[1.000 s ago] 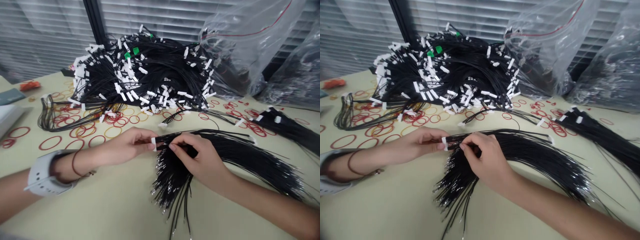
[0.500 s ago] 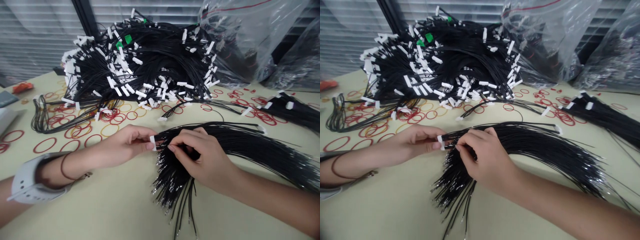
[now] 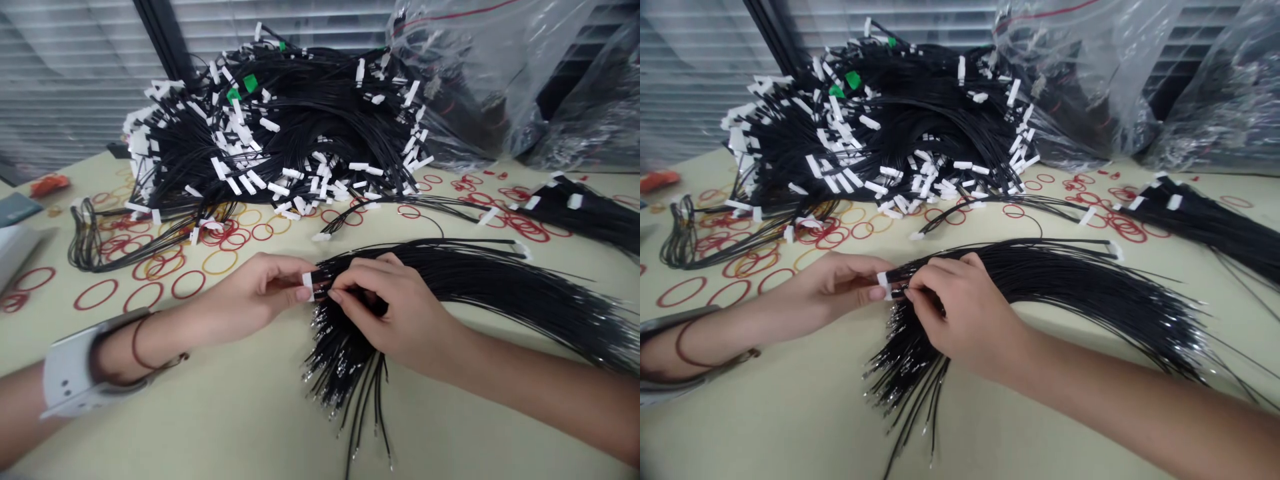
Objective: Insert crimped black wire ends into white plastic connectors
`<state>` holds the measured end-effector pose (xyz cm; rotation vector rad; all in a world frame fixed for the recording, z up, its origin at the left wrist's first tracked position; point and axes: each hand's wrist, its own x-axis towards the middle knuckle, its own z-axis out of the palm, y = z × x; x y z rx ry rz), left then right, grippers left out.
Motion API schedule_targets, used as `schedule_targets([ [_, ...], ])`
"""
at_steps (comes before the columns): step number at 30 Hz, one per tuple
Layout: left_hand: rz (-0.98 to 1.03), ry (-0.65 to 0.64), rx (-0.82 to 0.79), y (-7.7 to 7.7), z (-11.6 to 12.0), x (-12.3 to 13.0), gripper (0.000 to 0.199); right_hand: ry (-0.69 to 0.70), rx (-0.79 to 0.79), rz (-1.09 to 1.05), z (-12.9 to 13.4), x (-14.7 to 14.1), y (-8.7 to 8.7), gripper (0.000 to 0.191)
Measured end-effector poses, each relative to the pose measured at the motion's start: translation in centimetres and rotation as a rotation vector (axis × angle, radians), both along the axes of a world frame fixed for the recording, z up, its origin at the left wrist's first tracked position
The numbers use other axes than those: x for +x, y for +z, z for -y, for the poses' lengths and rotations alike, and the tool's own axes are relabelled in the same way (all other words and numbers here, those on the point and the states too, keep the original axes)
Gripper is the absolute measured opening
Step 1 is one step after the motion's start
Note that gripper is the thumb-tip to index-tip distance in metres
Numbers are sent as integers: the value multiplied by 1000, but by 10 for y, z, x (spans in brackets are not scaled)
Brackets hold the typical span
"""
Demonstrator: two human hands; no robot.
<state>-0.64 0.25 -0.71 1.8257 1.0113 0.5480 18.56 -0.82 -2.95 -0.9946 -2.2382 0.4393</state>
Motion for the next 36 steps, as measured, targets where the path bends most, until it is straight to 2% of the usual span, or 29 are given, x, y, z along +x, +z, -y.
schedule_targets([
  [3,-2,-17,-62,-1,0,0,23,1,13,3,0,-1,-1,10],
  [9,-28,12,-32,1,2,3,22,17,32,-19,0,-1,0,10],
  [14,1,46,-76,3,3,6,25,41,35,-7,0,-1,0,11],
  [19,70,38,-105,0,3,5,25,52,22,-17,0,-1,-1,10],
  [24,39,20,-91,0,3,3,26,69,8,-16,-1,-1,2,12],
  [36,-4,38,-44,3,9,10,12,137,37,-35,-1,1,-2,14],
])
